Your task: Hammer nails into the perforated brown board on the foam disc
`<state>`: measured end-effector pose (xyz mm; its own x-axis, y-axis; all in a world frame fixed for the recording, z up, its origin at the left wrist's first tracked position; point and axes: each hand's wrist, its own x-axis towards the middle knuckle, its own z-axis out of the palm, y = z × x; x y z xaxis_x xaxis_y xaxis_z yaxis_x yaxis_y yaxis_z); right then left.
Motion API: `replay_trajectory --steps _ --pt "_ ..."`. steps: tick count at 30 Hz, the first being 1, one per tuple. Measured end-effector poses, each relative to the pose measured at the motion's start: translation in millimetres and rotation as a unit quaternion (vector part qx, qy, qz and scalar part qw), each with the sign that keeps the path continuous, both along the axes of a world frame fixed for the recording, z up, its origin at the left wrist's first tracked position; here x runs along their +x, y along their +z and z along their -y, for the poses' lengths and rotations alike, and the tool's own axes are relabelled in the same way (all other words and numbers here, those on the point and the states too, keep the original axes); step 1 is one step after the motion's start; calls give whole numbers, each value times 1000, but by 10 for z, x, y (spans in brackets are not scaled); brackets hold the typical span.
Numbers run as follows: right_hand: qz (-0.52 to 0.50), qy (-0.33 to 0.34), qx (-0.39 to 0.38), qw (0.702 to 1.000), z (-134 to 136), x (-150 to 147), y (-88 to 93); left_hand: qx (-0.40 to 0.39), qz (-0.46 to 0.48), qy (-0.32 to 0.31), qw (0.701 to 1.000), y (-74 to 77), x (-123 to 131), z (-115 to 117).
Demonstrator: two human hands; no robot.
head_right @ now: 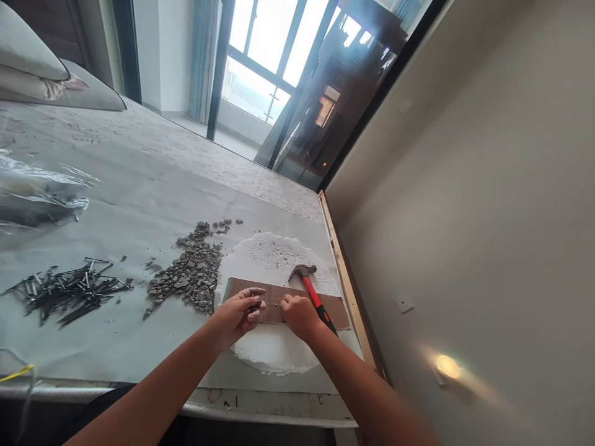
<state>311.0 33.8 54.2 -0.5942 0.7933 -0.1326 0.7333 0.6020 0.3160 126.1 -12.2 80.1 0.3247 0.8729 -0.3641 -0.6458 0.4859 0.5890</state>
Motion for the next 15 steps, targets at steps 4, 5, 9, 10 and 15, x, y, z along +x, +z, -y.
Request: replay_trajectory --steps 4,5,9,10,15 --pt "-7 -7 1 1000 18 1 12 -28 18 10 999 -53 38 22" --pt "-9 -8 -1 1000 20 0 17 -32 22 11 999 -65 49 29" --pt "-21 -9 -10 1000 24 -12 52 -45 21 13 999 -121 105 56" --pt "-24 -10 -10 1000 27 -16 66 -50 16 19 998 -140 122 60" --pt "-26 -14 -12 999 59 -28 142 -81 -12 44 996 -245 213 59"
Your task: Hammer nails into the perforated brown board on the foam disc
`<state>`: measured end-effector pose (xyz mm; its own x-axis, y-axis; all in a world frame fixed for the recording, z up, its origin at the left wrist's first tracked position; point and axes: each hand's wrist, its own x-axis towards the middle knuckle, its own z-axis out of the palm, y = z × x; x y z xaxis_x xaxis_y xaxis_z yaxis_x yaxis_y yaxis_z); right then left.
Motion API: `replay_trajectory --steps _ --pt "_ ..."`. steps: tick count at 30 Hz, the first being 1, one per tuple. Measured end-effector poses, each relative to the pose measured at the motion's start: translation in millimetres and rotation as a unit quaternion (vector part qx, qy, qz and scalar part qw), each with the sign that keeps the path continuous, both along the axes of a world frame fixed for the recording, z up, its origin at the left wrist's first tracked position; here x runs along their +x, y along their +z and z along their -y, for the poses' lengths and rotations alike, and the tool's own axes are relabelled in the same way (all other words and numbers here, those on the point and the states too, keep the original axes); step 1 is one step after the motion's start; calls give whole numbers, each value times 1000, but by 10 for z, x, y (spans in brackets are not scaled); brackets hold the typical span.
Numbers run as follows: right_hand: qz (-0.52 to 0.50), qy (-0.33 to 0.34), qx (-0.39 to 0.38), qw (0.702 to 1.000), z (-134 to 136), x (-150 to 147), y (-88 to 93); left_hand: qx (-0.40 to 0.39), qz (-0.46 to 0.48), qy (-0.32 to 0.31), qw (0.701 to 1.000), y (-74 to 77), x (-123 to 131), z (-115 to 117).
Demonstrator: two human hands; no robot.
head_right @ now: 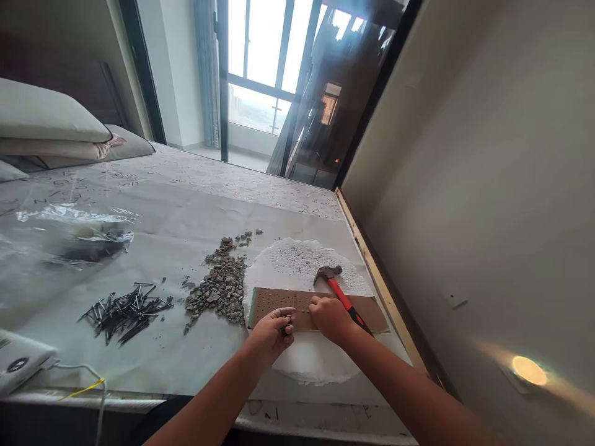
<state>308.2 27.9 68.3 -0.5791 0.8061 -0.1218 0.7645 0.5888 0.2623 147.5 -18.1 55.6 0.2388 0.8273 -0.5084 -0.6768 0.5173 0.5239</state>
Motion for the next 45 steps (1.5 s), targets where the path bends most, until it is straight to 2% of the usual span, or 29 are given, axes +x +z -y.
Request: replay_trajectory --steps 5,10,17,23,26,29,32,34,36,39,41,43,45 --pt "12 24 -22 999 -11 7 3 -12 -2 -1 1000 -62 42 -33" --pt "13 50 -48 997 -112 38 3 -13 13 -3 1000 -53 22 -71" --pt "-4 76 -73 994 -211 96 225 -35 -1 -6 999 22 -8 -71" --pt "-93 48 -114 988 -337 133 303 -36 -12 -11 999 59 -3 -76" --pt "-115 30 -120 986 -439 176 439 -30 -5 -13 999 64 2 -101" --pt "-165 9 -126 978 -512 219 676 -34 4 -12 999 76 4 -136" --pt "-254 -12 -248 935 -482 168 885 -43 -9 -5 999 115 14 -159" --pt "-264 3 -336 904 -410 55 939 -39 -10 -22 999 150 21 -160" --pt "-232 38 -362 902 -338 -87 926 -23 0 -56 998 175 20 -153" --pt "-194 51 -349 915 -306 -215 860 7 20 -96 995 176 -8 -145" --pt "-201 40 -308 929 -337 -185 814 15 30 -89 995 161 -38 -154" --pt "-194 30 -209 958 -371 -80 745 1 34 -63 997 150 -67 -173" --pt "-139 28 -99 985 -370 39 628 -27 33 -43 998 149 -85 -196"
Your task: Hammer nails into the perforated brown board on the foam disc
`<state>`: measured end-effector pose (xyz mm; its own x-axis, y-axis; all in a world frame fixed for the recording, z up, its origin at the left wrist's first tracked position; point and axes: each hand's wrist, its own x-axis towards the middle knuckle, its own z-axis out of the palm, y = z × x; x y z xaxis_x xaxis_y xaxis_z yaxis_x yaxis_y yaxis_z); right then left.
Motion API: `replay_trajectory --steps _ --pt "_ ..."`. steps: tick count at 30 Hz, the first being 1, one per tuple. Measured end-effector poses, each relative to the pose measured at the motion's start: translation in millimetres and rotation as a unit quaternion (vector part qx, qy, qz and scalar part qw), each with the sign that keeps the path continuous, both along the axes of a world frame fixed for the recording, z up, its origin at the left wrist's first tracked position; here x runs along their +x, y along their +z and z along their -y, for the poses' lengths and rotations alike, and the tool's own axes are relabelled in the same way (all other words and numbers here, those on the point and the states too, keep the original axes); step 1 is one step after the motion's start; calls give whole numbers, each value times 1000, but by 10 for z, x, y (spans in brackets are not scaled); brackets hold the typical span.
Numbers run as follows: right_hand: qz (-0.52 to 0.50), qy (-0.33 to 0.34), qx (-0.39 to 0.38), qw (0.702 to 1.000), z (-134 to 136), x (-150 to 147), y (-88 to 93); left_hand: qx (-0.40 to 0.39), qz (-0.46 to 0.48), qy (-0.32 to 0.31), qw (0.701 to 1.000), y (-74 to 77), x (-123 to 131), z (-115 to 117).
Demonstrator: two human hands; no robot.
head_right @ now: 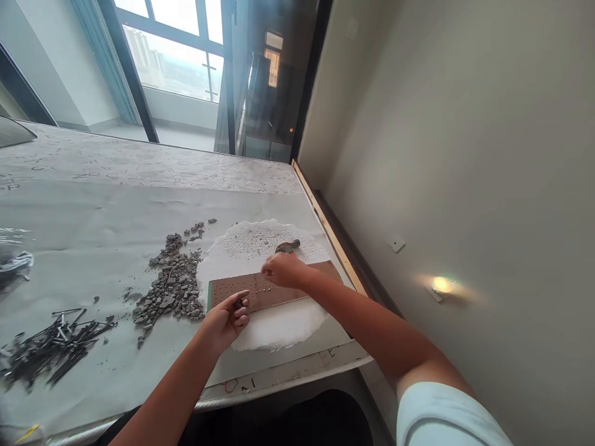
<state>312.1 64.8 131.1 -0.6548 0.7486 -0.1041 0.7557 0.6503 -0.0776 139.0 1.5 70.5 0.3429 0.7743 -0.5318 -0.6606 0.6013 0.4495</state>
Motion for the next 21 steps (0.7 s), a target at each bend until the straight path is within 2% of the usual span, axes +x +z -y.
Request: replay_trajectory --steps 5,8,15,21 --pt "79 6 37 996 146 101 -412 -37 10 13 999 21 9 -29" --pt "100 22 52 993 194 67 -544 -41 14 7 999 24 20 -36" --pt "129 90 48 986 132 47 -533 -32 21 -6 999 -42 2 -72" --pt "118 81 37 989 48 57 -500 -28 20 -17 999 -46 -11 -69"
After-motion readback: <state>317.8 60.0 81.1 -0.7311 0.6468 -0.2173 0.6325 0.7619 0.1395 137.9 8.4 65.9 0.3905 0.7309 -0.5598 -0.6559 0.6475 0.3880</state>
